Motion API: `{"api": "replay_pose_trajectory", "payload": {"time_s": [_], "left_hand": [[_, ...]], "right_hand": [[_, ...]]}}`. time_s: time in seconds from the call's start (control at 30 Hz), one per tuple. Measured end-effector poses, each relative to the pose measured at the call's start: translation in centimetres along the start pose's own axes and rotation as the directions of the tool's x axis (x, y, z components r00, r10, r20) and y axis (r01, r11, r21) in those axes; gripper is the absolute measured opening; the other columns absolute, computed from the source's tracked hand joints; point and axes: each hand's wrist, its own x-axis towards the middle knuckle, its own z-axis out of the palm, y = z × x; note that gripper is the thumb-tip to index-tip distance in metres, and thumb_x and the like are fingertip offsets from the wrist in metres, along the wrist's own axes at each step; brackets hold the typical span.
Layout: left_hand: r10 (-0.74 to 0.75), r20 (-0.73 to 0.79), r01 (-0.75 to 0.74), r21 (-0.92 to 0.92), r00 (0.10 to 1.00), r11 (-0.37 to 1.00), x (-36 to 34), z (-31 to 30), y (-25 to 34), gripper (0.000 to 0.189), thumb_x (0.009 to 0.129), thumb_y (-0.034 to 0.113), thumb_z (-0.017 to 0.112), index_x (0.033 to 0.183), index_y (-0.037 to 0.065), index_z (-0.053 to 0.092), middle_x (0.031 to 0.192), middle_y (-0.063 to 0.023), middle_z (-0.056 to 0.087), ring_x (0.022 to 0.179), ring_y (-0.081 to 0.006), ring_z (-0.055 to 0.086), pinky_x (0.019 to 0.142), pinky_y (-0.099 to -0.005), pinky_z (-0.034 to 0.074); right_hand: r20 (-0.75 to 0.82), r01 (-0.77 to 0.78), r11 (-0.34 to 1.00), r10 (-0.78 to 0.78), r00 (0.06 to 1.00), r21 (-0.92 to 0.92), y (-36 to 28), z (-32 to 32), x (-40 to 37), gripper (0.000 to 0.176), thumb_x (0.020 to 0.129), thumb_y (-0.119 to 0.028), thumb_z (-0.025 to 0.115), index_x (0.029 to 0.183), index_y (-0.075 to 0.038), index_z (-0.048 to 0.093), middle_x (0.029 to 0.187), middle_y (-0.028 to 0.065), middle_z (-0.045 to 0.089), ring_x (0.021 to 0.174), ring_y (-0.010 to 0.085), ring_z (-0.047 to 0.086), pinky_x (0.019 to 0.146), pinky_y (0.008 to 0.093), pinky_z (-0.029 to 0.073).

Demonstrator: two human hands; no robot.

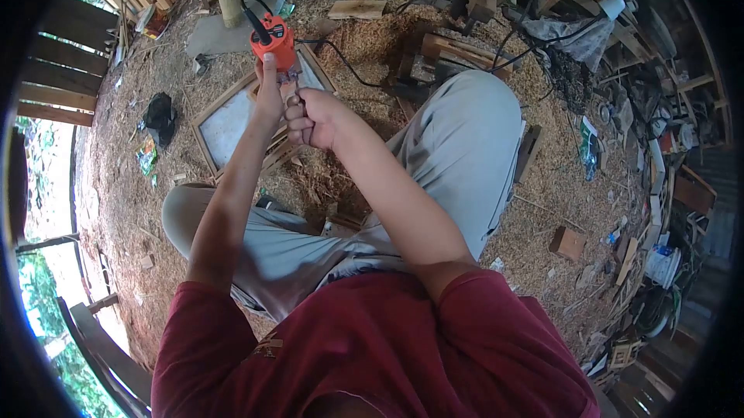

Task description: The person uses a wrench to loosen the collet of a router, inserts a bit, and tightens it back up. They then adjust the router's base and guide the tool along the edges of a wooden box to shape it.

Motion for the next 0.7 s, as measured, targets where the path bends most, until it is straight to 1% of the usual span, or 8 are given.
{"api": "replay_pose_trajectory", "payload": {"time_s": [0.07, 0.17, 0.27, 0.37, 0.4, 0.5, 0.6, 0.7], "left_hand": [[-0.044, 0.000, 0.044, 0.013, 0.999, 0.999, -0.3, 0.0, 0.8, 0.086, 0.102, 0.070, 0.039, 0.157, 0.006, 0.024, 0.151, -0.0164, 0.042, 0.139, -0.0252, 0.043, 0.116, -0.0404, 0.033], [-0.044, 0.012, 0.044, 0.001, 0.999, 0.999, -0.3, 0.0, 1.1, 0.082, 0.102, 0.070, 0.040, 0.155, 0.010, 0.025, 0.149, -0.0134, 0.043, 0.137, -0.0244, 0.043, 0.115, -0.0406, 0.034], [-0.055, 0.011, 0.055, -0.005, 0.998, 0.998, -0.3, 0.1, 0.7, 0.080, 0.102, 0.070, 0.041, 0.156, 0.013, 0.025, 0.149, -0.0121, 0.042, 0.136, -0.0243, 0.043, 0.115, -0.0415, 0.035], [-0.061, 0.013, 0.061, 0.024, 0.998, 0.998, -0.4, 0.2, 0.7, 0.081, 0.102, 0.070, 0.040, 0.157, 0.013, 0.022, 0.151, -0.0120, 0.039, 0.137, -0.0250, 0.042, 0.115, -0.0424, 0.035], [-0.063, 0.015, 0.062, 0.038, 0.998, 0.997, -0.7, 0.3, 1.1, 0.081, 0.103, 0.070, 0.040, 0.158, 0.014, 0.021, 0.152, -0.0119, 0.038, 0.138, -0.0253, 0.041, 0.116, -0.0426, 0.035], [-0.083, 0.044, 0.082, 0.029, 0.996, 0.996, -0.8, 0.2, 2.0, 0.081, 0.103, 0.070, 0.039, 0.159, 0.014, 0.019, 0.156, -0.0119, 0.035, 0.142, -0.0255, 0.037, 0.118, -0.0427, 0.032], [-0.168, 0.044, 0.170, -0.033, 0.985, 0.985, -1.6, 0.7, 3.7, 0.082, 0.103, 0.070, 0.039, 0.159, 0.013, 0.019, 0.158, -0.0124, 0.032, 0.144, -0.0256, 0.035, 0.118, -0.0426, 0.032], [-0.104, 0.037, 0.103, 0.031, 0.994, 0.994, -0.4, 0.0, 1.6, 0.090, 0.099, 0.074, 0.045, 0.159, 0.011, 0.020, 0.153, -0.0155, 0.039, 0.140, -0.0269, 0.042, 0.114, -0.0439, 0.036]], "right_hand": [[0.144, -0.052, 0.995, 0.040, 0.989, 0.080, -0.9, 0.0, 0.0, 0.027, 0.106, -0.022, 0.036, 0.081, -0.018, 0.045, 0.059, -0.0106, 0.027, 0.044, 0.0087, 0.022, 0.056, 0.0306, 0.033], [0.088, -0.018, 0.999, 0.014, 0.996, 0.050, -0.8, -0.2, 0.1, 0.028, 0.106, -0.025, 0.037, 0.079, -0.019, 0.044, 0.058, -0.0096, 0.027, 0.044, 0.0094, 0.022, 0.054, 0.0314, 0.031], [-0.069, 0.035, 0.999, -0.034, 0.997, 0.015, 1.0, -0.9, 0.4, 0.031, 0.106, -0.029, 0.040, 0.077, -0.020, 0.043, 0.057, -0.0086, 0.027, 0.044, 0.0104, 0.022, 0.052, 0.0321, 0.028], [-0.104, 0.155, 0.988, -0.156, 0.982, -0.021, 2.3, -1.4, 0.4, 0.033, 0.105, -0.033, 0.041, 0.075, -0.021, 0.042, 0.056, -0.0076, 0.026, 0.044, 0.0112, 0.021, 0.050, 0.0325, 0.026], [-0.110, 0.159, 0.987, -0.160, 0.981, -0.017, 2.5, -1.4, 0.6, 0.033, 0.105, -0.033, 0.041, 0.075, -0.021, 0.042, 0.055, -0.0074, 0.024, 0.044, 0.0114, 0.020, 0.051, 0.0330, 0.026], [-0.120, 0.111, 0.988, -0.098, 0.988, 0.106, 1.5, -1.1, 0.3, 0.033, 0.105, -0.033, 0.040, 0.075, -0.021, 0.041, 0.055, -0.0070, 0.024, 0.044, 0.0115, 0.020, 0.051, 0.0336, 0.026], [-0.121, 0.119, 0.987, -0.106, 0.987, 0.105, 0.3, -1.4, 0.1, 0.034, 0.105, -0.035, 0.041, 0.074, -0.021, 0.041, 0.055, -0.0065, 0.024, 0.044, 0.0120, 0.020, 0.050, 0.0342, 0.026], [-0.325, 0.184, 0.982, -0.186, 0.927, -0.037, 1.8, -1.5, -0.1, 0.036, 0.105, -0.038, 0.041, 0.073, -0.021, 0.040, 0.055, -0.0054, 0.024, 0.043, 0.0131, 0.020, 0.050, 0.0340, 0.026]]}}
